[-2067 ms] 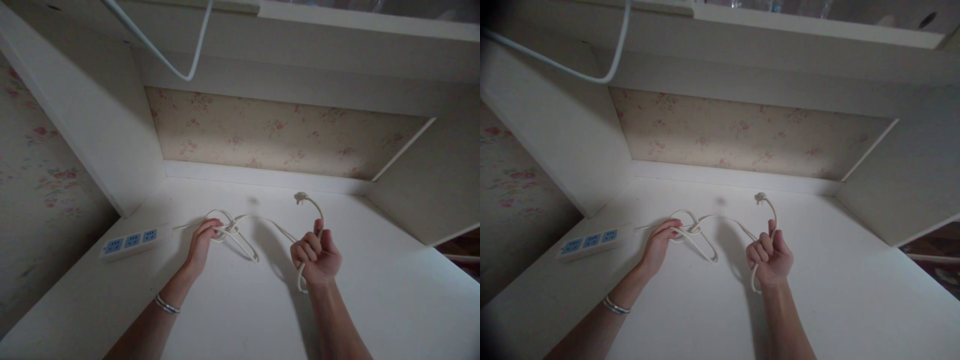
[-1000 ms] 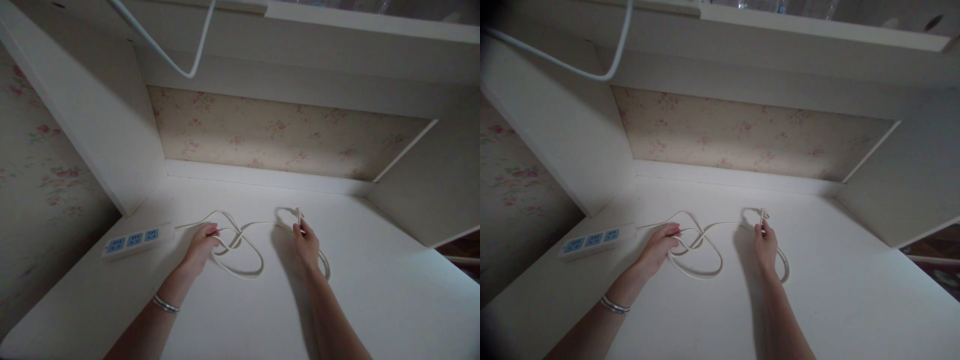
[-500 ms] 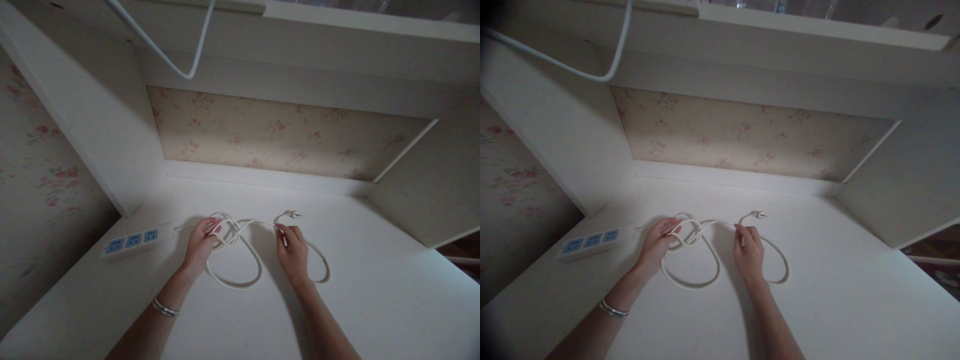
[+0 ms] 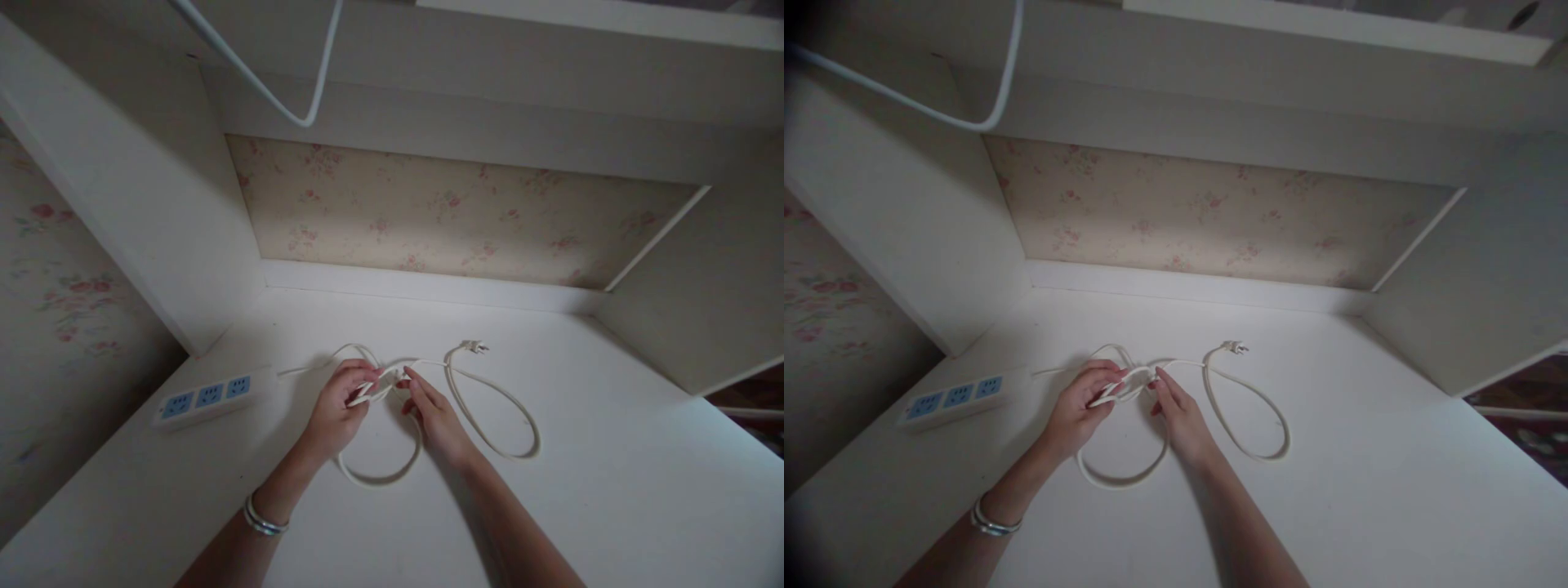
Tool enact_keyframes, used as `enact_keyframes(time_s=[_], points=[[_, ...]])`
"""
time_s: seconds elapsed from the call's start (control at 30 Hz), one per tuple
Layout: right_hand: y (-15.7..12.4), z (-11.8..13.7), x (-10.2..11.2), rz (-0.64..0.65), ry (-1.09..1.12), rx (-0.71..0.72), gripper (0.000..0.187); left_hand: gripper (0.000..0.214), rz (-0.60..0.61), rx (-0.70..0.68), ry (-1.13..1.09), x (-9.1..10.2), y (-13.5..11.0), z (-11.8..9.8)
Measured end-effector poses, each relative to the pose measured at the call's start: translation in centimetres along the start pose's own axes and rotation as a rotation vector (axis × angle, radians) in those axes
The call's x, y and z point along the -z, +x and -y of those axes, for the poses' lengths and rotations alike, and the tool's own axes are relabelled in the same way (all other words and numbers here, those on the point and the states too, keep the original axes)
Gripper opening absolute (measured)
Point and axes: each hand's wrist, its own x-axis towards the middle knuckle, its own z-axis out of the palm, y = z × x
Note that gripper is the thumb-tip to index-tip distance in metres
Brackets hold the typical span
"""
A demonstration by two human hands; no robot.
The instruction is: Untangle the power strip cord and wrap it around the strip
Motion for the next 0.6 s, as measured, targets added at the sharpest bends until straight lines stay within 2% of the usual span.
enact_keyframes(time_s=[0.13, 0.27, 0.4, 0.47, 0.6], points=[[0.0, 0.2, 0.0, 0.084, 0.035, -0.027, 0.058, 0.040, 0.079, 0.023, 0.168, -0.5, -0.3, -0.8], [-0.2, 0.7, 0.0, 0.156, 0.167, -0.066, 0.055, 0.030, 0.149, 0.049, 0.184, -1.0, -0.7, -1.9], [-0.4, 1.1, -0.3, 0.200, 0.150, -0.045, 0.053, 0.024, 0.245, 0.059, 0.137, -1.3, -1.0, -1.8], [-0.4, 1.3, -0.6, 0.195, 0.155, -0.031, 0.049, 0.024, 0.248, 0.076, 0.041, -1.5, -1.0, -1.3], [-0.4, 1.8, -1.0, 0.208, 0.272, -0.035, 0.042, 0.023, 0.164, 0.129, -0.058, -1.6, -1.0, -0.5]])
